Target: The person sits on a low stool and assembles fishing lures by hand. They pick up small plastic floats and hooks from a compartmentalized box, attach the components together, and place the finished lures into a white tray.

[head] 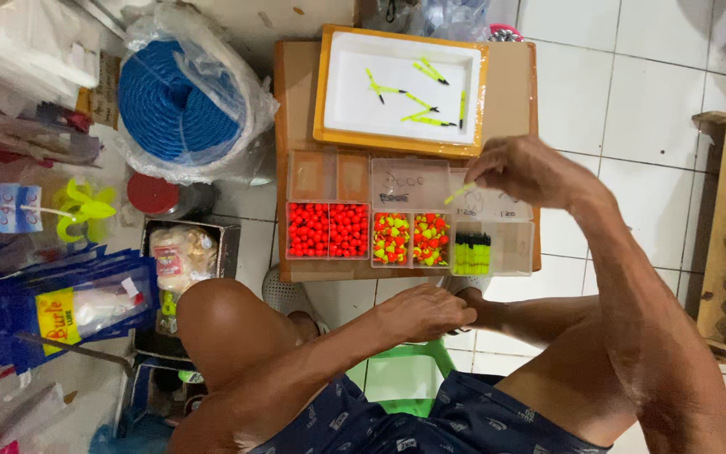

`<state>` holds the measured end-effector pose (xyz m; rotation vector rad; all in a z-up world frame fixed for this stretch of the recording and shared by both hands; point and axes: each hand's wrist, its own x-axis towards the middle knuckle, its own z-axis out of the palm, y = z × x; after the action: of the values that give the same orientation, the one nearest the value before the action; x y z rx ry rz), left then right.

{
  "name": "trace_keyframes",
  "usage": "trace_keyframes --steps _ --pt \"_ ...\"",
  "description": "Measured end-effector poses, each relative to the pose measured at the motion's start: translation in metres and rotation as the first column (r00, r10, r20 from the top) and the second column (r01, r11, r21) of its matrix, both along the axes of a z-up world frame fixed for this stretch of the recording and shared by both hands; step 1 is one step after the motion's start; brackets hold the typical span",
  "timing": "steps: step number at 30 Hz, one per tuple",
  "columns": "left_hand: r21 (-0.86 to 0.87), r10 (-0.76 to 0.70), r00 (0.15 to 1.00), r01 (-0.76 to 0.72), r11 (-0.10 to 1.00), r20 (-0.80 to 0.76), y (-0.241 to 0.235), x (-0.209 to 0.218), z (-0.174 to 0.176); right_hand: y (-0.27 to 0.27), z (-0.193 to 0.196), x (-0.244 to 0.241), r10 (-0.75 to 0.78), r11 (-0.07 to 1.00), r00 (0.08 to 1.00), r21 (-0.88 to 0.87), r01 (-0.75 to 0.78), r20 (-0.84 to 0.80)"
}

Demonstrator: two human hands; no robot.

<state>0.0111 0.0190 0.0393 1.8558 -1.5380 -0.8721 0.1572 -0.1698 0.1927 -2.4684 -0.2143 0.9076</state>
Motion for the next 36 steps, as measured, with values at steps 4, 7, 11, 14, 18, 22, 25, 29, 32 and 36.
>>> trace_keyframes --steps 4,7,11,14,18,22,25,29,32,36 --pt "-0.032 0.010 1.000 -0.010 0.999 0.003 -0.003 0.003 0.003 -0.024 -0.021 -0.018 0.003 0.999 1.000 0.052 -0.002 -0.014" --pt "-0.090 0.172 0.919 -0.217 0.972 -0.355 -0.010 0.017 0.008 -0.035 -0.017 -0.023 0.013 0.993 1.000 0.113 -0.013 0.001" --pt "-0.049 0.316 0.559 -0.542 0.839 -0.767 -0.014 0.030 -0.009 -0.036 -0.006 -0.029 0.084 0.982 0.996 0.166 -0.086 0.015" --pt "0.093 0.292 0.201 -0.655 0.750 -0.935 -0.016 0.033 -0.013 -0.032 -0.007 -0.031 0.112 0.983 0.994 0.149 -0.110 -0.009" --pt "0.105 0.265 0.112 -0.723 0.683 -0.958 -0.016 0.037 -0.001 -0.025 -0.018 -0.038 0.176 0.975 0.984 0.136 -0.176 0.010" --pt "0.136 0.336 0.117 -0.755 0.642 -0.934 -0.014 0.044 -0.007 -0.016 -0.017 -0.048 0.134 0.951 0.991 0.282 -0.129 0.003" --pt "0.109 0.322 0.126 -0.776 0.621 -0.938 -0.012 0.047 0.000 -0.014 -0.022 -0.053 -0.045 0.922 0.999 0.385 0.041 0.003" --pt "0.086 0.309 0.145 -0.776 0.625 -0.940 -0.013 0.043 -0.002 -0.011 -0.032 -0.063 -0.185 0.879 0.981 0.435 0.193 -0.060" --pt "0.106 0.329 0.175 -0.723 0.683 -0.928 -0.012 0.039 0.009 -0.020 -0.042 -0.064 -0.240 0.876 0.967 0.409 0.256 -0.091" --pt "0.153 0.286 0.407 -0.329 0.932 -0.867 -0.011 0.016 0.013 -0.037 -0.056 -0.067 -0.276 0.923 0.953 0.243 0.299 -0.124"
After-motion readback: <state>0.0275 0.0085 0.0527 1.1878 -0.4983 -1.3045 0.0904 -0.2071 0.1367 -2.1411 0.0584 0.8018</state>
